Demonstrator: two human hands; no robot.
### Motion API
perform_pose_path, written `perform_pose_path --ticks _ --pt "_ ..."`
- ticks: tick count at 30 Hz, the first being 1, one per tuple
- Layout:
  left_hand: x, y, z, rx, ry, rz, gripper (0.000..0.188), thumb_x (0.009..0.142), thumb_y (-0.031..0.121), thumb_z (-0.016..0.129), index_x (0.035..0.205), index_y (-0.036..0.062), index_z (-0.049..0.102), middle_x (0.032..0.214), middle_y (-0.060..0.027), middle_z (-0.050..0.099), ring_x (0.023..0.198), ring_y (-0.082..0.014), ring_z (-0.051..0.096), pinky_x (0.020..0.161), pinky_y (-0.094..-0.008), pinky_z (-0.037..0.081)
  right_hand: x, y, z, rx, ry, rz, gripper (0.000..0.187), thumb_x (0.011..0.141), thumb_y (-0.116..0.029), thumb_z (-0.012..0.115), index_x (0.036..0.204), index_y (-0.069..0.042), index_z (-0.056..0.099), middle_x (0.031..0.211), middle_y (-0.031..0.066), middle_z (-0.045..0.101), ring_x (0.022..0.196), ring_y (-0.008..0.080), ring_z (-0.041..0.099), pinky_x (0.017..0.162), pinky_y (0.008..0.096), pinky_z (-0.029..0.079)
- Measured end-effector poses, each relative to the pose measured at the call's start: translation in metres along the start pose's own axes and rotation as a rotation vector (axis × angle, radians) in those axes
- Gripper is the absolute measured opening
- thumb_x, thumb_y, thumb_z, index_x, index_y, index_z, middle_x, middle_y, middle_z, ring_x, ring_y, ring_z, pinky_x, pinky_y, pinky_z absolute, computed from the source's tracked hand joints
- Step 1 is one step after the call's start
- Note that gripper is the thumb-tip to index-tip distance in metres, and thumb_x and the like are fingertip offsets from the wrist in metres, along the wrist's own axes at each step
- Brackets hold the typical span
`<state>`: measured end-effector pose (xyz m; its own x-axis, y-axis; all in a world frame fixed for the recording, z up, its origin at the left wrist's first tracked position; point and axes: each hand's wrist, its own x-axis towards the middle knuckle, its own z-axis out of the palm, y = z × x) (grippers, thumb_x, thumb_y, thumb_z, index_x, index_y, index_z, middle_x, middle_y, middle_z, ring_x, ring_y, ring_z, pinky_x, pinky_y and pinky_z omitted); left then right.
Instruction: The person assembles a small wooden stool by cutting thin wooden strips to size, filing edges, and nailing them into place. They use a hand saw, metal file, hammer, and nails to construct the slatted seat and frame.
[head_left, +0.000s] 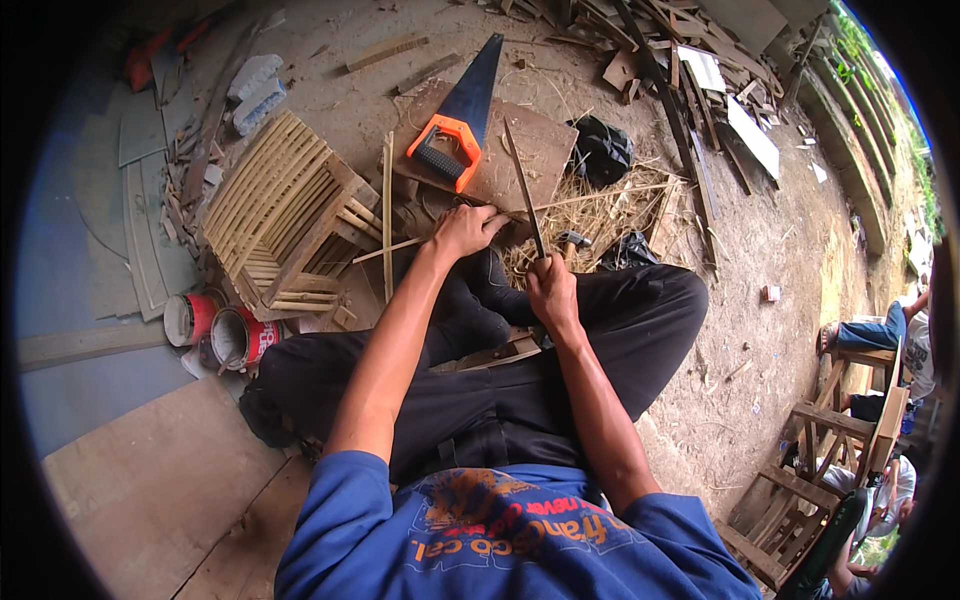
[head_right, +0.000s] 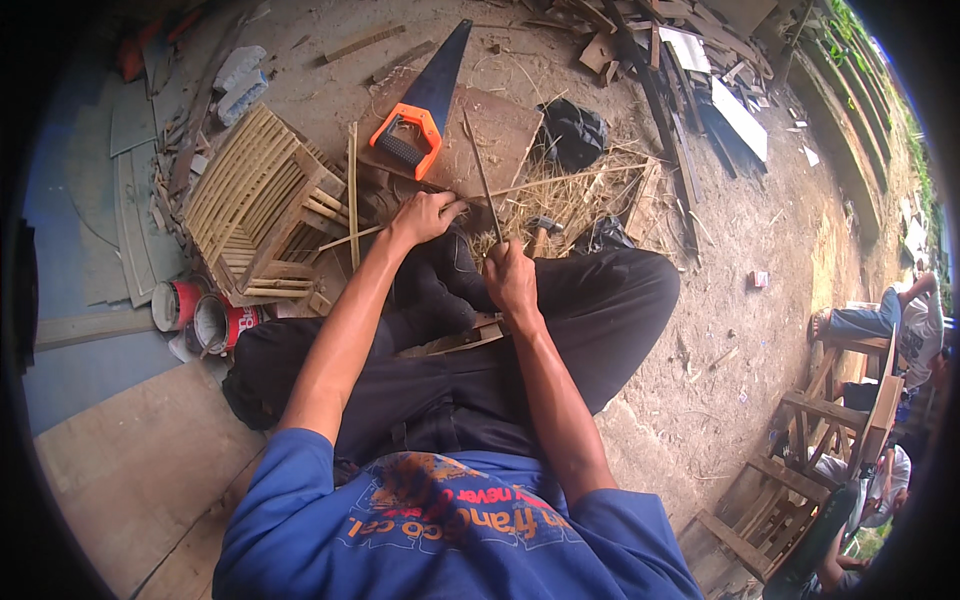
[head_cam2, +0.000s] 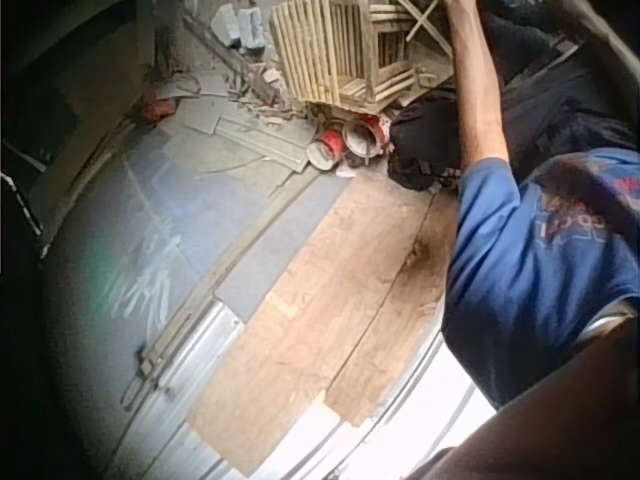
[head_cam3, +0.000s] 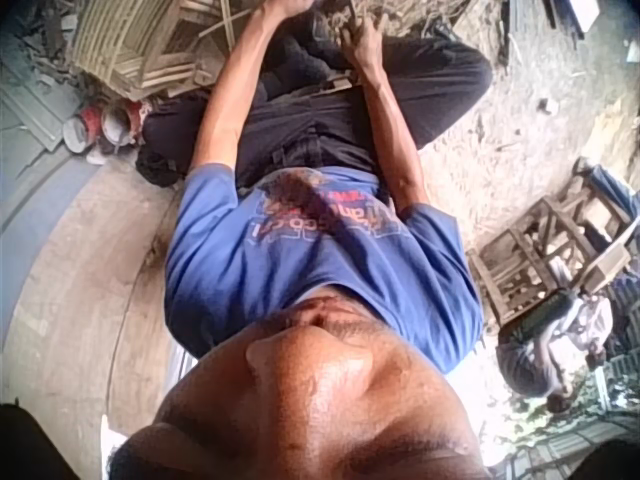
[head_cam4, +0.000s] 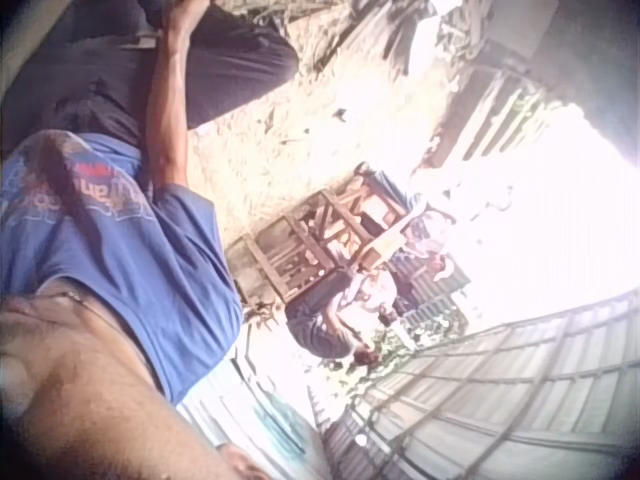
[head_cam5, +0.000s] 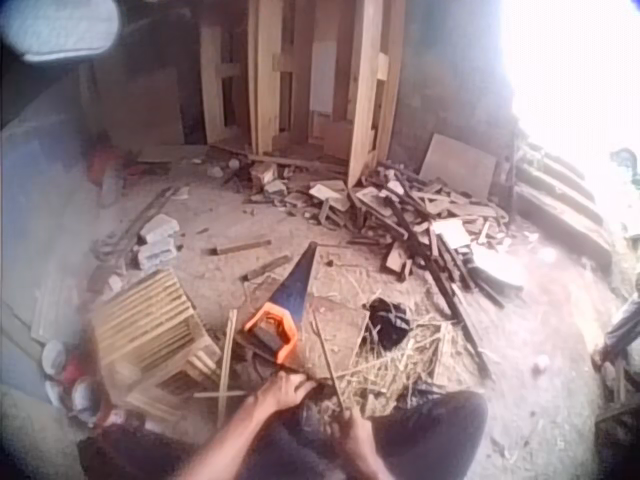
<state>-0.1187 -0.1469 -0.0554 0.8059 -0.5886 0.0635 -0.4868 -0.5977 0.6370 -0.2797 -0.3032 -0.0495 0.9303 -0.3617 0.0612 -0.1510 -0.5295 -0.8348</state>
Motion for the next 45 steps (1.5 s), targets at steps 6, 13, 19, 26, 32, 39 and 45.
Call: perform_pose_path --ticks 6,13,19,26,32,39,45 --pt "0.001 -0.004 0.003 0.018 -0.003 -0.001 0.038 0.096 0.044 0.060 0.093 0.0088 0.072 0.084 -0.0245 0.069 0.085 -0.0452 0.068 0.074 -0.0537 0.054 0.001 0.003 0.001 -0.037 -0.014 0.011 0.019 0.091 -0.010 0.062 0.096 0.002 0.048 0.076 0.0294 0.064 0.079 0.0507 0.064 0.065 0.0542 0.050" --pt "0.002 -0.002 0.001 0.013 -0.048 -0.021 0.032 0.097 0.036 0.061 0.099 0.0065 0.072 0.089 -0.0252 0.069 0.090 -0.0454 0.066 0.076 -0.0526 0.054 0.001 0.005 0.002 -0.038 0.005 -0.006 0.019 0.090 -0.010 0.062 0.096 0.001 0.047 0.075 0.0291 0.063 0.077 0.0506 0.064 0.064 0.0546 0.049" --pt "0.003 -0.008 0.006 0.013 0.005 0.012 0.038 0.096 0.045 0.060 0.092 0.0088 0.071 0.084 -0.0246 0.069 0.084 -0.0453 0.067 0.073 -0.0541 0.054 0.002 0.010 0.006 -0.038 0.009 -0.042 0.019 0.090 -0.010 0.062 0.096 0.001 0.047 0.075 0.0293 0.063 0.076 0.0511 0.063 0.063 0.0557 0.048" --pt "0.002 -0.004 0.003 -0.014 -0.017 0.005 0.037 0.096 0.043 0.060 0.094 0.0085 0.072 0.087 -0.0243 0.069 0.087 -0.0453 0.067 0.075 -0.0533 0.054 0.001 0.010 0.003 -0.026 -0.005 -0.008 0.020 0.090 -0.010 0.062 0.096 0.002 0.048 0.077 0.0295 0.064 0.079 0.0511 0.064 0.065 0.0543 0.050" --pt "0.001 -0.005 0.002 -0.022 -0.021 0.003 0.037 0.097 0.042 0.059 0.095 0.0080 0.072 0.087 -0.0248 0.069 0.087 -0.0456 0.067 0.075 -0.0537 0.054 0.001 0.004 0.003 -0.027 -0.008 0.009 0.020 0.090 -0.011 0.063 0.095 0.002 0.048 0.078 0.0295 0.064 0.080 0.0512 0.064 0.066 0.0546 0.050" --pt "0.005 -0.001 0.001 -0.004 -0.017 0.010 0.038 0.097 0.041 0.060 0.089 0.0050 0.071 0.084 -0.0273 0.067 0.084 -0.0468 0.067 0.072 -0.0539 0.054 0.008 0.012 0.008 -0.044 -0.008 0.013 0.020 0.090 -0.011 0.063 0.094 0.002 0.048 0.078 0.0288 0.064 0.079 0.0508 0.064 0.065 0.0542 0.050" --pt "0.008 0.018 -0.009 0.081 0.086 0.086 0.036 0.099 0.037 0.060 0.087 0.0052 0.070 0.075 -0.0253 0.067 0.076 -0.0458 0.067 0.064 -0.0529 0.053 0.006 -0.015 -0.012 0.029 0.058 -0.041 0.020 0.090 -0.010 0.063 0.101 0.003 0.052 0.078 0.0298 0.065 0.078 0.0499 0.065 0.065 0.0538 0.051"
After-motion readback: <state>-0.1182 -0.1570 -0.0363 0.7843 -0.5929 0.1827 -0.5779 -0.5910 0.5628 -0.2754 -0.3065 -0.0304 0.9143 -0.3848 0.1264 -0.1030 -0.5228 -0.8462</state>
